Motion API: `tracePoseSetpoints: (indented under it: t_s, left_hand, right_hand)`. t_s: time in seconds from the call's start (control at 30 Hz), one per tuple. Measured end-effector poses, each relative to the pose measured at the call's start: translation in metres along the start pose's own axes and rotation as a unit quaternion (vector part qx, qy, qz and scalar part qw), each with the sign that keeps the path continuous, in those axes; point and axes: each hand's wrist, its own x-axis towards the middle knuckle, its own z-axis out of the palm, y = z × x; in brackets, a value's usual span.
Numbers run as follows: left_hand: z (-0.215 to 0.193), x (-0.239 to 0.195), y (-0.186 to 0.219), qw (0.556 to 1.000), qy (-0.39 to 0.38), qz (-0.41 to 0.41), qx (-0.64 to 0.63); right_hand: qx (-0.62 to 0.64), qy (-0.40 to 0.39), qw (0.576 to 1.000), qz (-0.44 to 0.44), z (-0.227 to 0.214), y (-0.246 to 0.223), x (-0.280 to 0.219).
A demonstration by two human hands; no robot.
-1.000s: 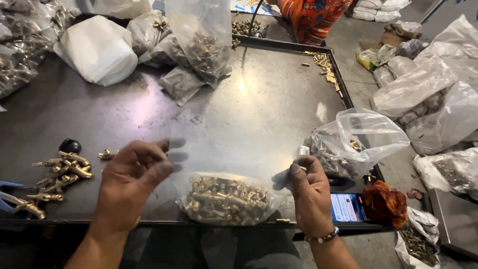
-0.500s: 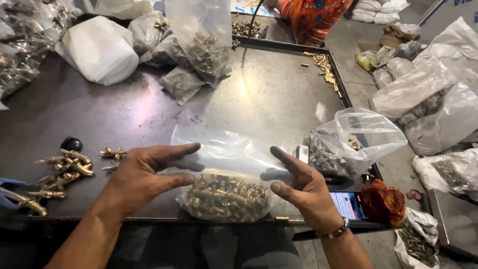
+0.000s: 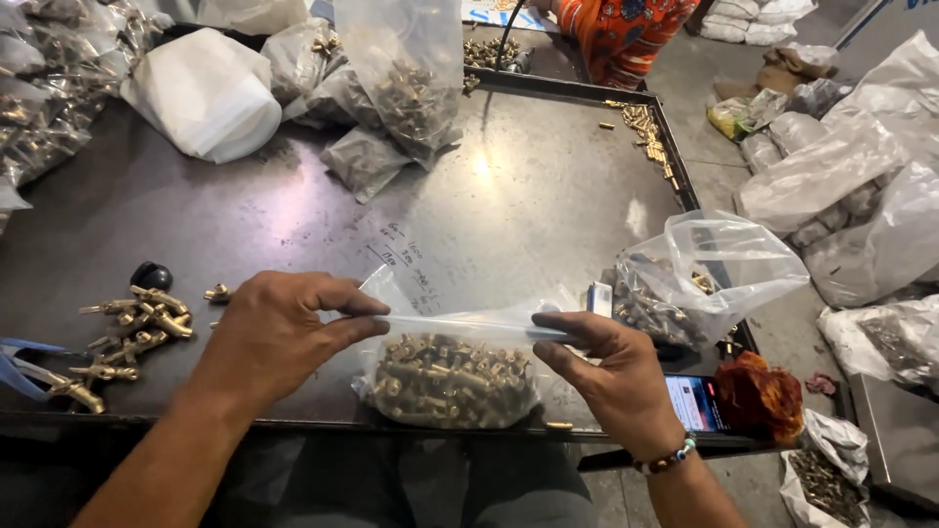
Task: Sorting small brass fittings and placing them into a plastic bag for packaging.
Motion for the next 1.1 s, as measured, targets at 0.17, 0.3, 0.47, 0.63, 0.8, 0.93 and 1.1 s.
tracePoseSetpoints:
  t_s: [0.17, 0.3, 0.47, 0.63, 0.8, 0.93, 1.1]
  left_hand:
    - [-0.002, 0.007, -0.016, 0.998, -0.014, 0.055, -0.009]
    - [-0.007, 0.011, 0.003, 0.995, -0.096, 0.019, 0.001]
    - [-0.005, 0.022, -0.012, 0.993, -0.104, 0.063, 0.001]
    - [-0.007, 0.022, -0.013, 0.992, -0.112, 0.051, -0.027]
    - [0.001, 0.034, -0.025, 0.975, -0.186, 0.102, -0.061]
    - [-0.006, 0.032, -0.002, 0.971, -0.236, -0.002, 0.029]
    - [0.005, 0.044, -0.031, 0.954, -0.256, 0.112, -0.11]
  right_hand:
    - [-0.008, 0.009, 1.0, 0.001, 0.001, -0.006, 0.003]
    - [0.008, 0.007, 0.998, 0.062, 0.002, -0.013, 0.008]
    - [0.057, -0.006, 0.995, 0.082, -0.006, 0.002, 0.012]
    - [0.006, -0.031, 0.998, 0.056, -0.021, 0.018, 0.013]
    - [-0.033, -0.096, 0.979, -0.177, -0.027, 0.0, 0.017]
    - [-0.009, -0.124, 0.988, -0.087, -0.034, -0.006, 0.015]
    - [-0.128, -0.184, 0.973, -0.059, -0.019, -0.061, 0.021]
